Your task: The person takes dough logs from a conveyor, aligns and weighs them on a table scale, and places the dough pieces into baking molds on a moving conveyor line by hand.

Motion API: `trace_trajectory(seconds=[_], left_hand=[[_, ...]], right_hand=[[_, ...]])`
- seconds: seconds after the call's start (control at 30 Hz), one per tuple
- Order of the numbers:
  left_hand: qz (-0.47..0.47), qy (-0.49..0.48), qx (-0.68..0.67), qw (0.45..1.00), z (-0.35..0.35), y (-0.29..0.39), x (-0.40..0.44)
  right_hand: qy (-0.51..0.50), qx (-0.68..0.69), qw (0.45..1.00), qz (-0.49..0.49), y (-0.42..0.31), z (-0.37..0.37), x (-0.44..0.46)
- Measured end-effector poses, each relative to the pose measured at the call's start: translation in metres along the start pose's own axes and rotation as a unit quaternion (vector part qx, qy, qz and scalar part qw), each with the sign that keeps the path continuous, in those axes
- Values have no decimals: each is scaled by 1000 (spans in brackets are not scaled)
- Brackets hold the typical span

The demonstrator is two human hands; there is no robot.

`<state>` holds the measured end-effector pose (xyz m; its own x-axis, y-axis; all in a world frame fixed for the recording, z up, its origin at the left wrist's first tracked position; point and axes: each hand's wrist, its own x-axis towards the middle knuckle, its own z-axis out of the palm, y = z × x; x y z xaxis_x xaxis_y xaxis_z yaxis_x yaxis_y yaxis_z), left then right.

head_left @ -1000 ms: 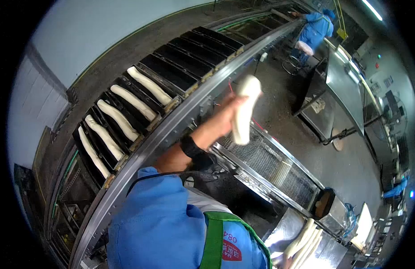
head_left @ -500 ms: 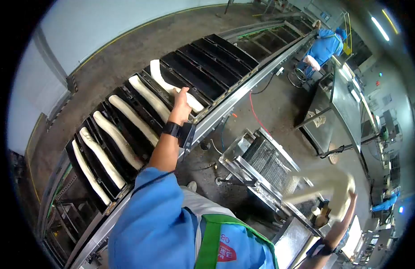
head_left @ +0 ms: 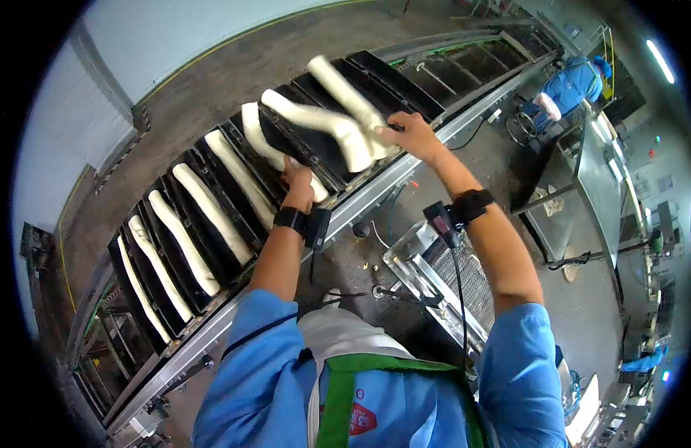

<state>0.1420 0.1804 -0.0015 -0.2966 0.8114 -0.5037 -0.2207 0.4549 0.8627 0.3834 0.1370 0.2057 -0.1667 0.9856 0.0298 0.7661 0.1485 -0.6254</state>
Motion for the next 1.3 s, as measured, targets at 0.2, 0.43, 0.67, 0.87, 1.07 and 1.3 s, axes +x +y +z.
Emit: trace_trajectory(seconds=[0.2,0.43,0.67,0.87,1.07,1.3], left_hand=[[23,20,320,947,-30,-57,86],[-19,75,8,997,-13,22,1],[63,-63,149,985,-3,36,-12],[22,-6,130,991,15,40,-61],[188,19,179,966,0,48,-56],[271,-36,260,926,-16,49,-32]], right_hand=[[-23,-31,999,25,88,-10,-86],[-163,-236,915,285,248,-6,-336],[-46,-328,859,392,197,53,-446],[31,-375,846,379,239,66,-459],[261,-154,900,312,219,-43,-404],[468,82,868,144,46,-226,-317]])
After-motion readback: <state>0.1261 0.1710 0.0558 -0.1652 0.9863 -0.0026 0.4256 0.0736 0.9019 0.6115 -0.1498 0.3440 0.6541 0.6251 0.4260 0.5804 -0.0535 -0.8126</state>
